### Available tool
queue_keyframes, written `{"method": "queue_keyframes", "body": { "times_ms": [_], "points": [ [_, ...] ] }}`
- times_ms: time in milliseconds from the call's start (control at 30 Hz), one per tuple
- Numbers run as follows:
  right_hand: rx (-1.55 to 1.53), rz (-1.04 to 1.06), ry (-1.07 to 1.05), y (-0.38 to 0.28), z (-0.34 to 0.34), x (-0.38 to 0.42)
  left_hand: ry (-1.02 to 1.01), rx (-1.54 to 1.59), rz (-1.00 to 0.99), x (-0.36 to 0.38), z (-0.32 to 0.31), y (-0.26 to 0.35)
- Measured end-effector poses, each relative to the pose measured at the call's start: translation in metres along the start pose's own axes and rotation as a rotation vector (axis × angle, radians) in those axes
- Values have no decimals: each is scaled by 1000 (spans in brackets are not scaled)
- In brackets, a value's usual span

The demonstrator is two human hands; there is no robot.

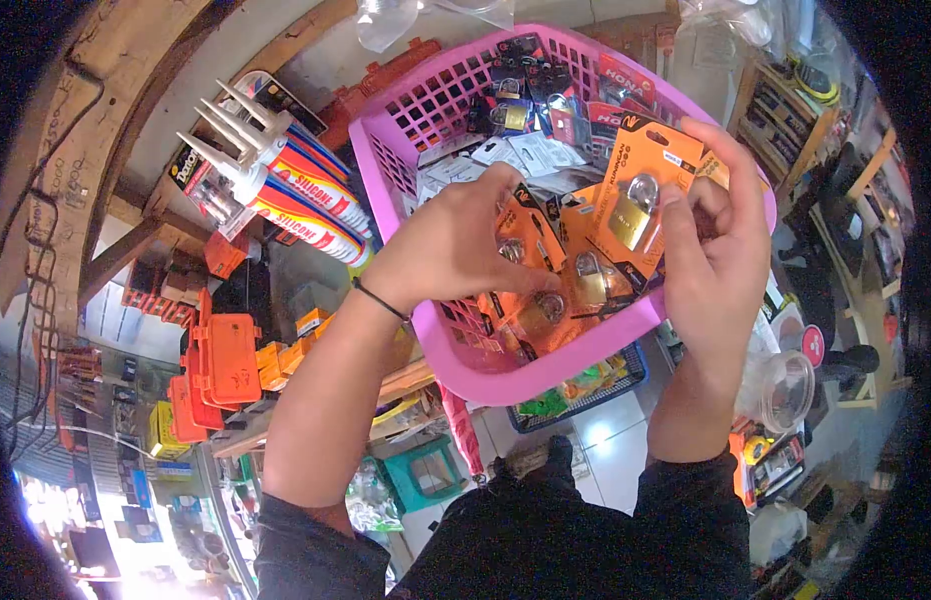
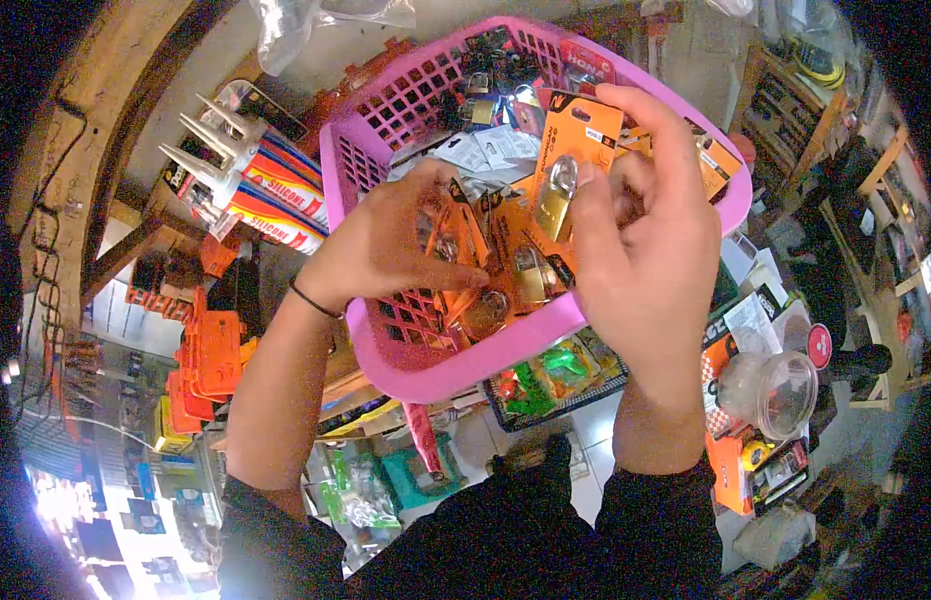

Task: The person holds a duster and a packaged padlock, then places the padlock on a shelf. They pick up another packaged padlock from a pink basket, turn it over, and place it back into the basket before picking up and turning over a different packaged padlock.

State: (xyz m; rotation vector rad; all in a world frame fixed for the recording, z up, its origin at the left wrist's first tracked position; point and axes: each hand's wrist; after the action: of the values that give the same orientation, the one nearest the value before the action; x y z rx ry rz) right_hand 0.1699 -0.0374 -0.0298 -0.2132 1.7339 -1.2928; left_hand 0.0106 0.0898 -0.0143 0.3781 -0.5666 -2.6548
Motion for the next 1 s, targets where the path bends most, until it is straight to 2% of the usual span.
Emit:
{"method": "queue_keyframes", "body": {
  "times_ms": [67, 167, 233, 300, 400, 467, 500, 600, 667, 800, 933, 1000],
  "points": [
    [-23, 3, 12, 1, -2, 0, 20, -40, -30, 0, 1, -2],
    [11, 16, 4, 0, 3, 0, -18, 21, 47, -2, 3, -1],
    [70, 22, -12, -2, 2, 0, 53, 259, 33, -4, 2, -3],
    [-299, 188, 358, -4, -8, -1, 71, 312, 67, -4, 3, -1],
    [-245, 271, 464, 7, 2, 6, 100, 392, 69, -2, 7, -2],
    [-237, 277, 496, 6, 3, 7, 161, 590, 104, -4, 11, 6],
    [-281, 269, 524, 7, 4, 5, 206, 638, 57, -4, 9, 7],
    [-281, 280, 558, 10, 9, 4, 294, 652, 83, -11, 10, 20],
    [-382, 268, 593, 7, 8, 5, 295, 659, 31, -22, 10, 36],
    [-396, 248, 773, 7, 4, 2, 230, 629, -40, -45, 5, 59],
    [-427, 217, 838, 5, 3, 0, 235, 482, 26, -67, -10, 65],
    [-424, 176, 851, 0, 2, 2, 305, 315, 37, -74, -16, 62]
  ]
}}
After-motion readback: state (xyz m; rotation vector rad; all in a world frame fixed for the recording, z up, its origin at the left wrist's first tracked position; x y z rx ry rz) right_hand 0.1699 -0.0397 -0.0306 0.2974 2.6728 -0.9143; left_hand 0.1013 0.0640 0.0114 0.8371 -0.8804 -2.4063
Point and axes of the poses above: each hand's wrist, its own x-axis away from the middle knuckle, its own z-axis out of the back of the hand, y = z × x, and after that the axes turned 4 degrees about -y, right-handed
